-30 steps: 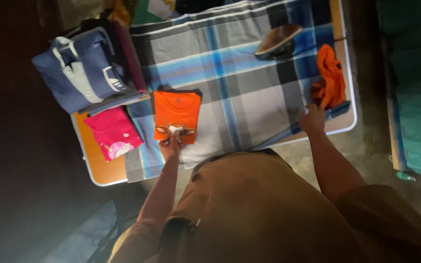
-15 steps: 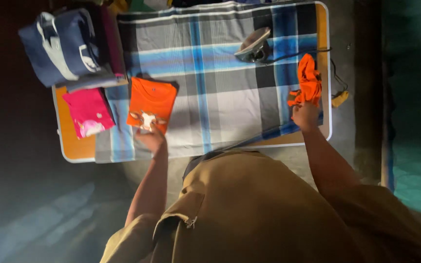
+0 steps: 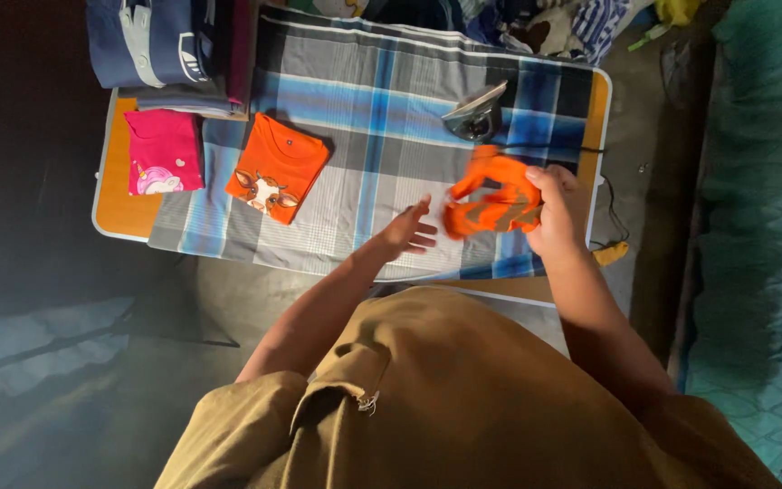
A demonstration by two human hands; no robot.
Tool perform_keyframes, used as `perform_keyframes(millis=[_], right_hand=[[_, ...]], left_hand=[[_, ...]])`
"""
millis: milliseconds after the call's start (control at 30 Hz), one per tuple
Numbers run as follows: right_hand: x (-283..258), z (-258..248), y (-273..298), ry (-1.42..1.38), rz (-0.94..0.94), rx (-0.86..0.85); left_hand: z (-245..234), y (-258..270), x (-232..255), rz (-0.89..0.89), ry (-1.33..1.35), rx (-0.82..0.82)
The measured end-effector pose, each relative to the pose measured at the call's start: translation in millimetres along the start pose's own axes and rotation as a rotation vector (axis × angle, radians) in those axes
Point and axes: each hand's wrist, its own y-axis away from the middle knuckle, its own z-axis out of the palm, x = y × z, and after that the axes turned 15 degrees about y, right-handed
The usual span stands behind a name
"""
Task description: Ironing and folding several orange shirts and pairs of shorts on a table.
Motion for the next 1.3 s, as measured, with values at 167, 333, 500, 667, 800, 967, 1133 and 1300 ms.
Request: perform_keyframes(millis=[167, 333, 500, 667, 800, 967, 1133, 1300], right_hand=[[-16.7, 36.9, 13.7, -0.092, -0.014, -0.133], [-1.9, 47.5, 12.9, 0.04, -0.009, -0.115], [38.4, 50.7, 9.2, 1.053, -0.019, -0.029], [61.8, 102.2, 4.2, 1.398, 0.132, -0.198], [57.4, 150.2, -3.1, 0.894, -0.257, -0.055], [29.9, 187.1, -20.6, 0.856, -0.525, 0.014], [18.5, 195.9, -34.7, 1.107, -0.901, -0.171], [13.7, 196.8, -45.5, 0.976, -0.567, -0.491]], left_hand=[[14.4, 23.3, 27.4, 0.084, 0.507, -0.179], [-16.5, 38.6, 67.4, 0.546, 0.661, -0.163], [-70.8, 63.9, 110.9, 0.763, 0.451, -0.158], [-64.6, 141.5, 174.3, 0.766, -0.125, -0.175], [-44.8, 198.0, 211.4, 0.861, -0.812, -0.144], [-57.7, 193.1, 230.2, 1.061, -0.925, -0.317], [-36.6, 232.9, 259.3, 0.984, -0.78, -0.452], [-17.0, 260.0, 280.6, 0.903, -0.796, -0.586]])
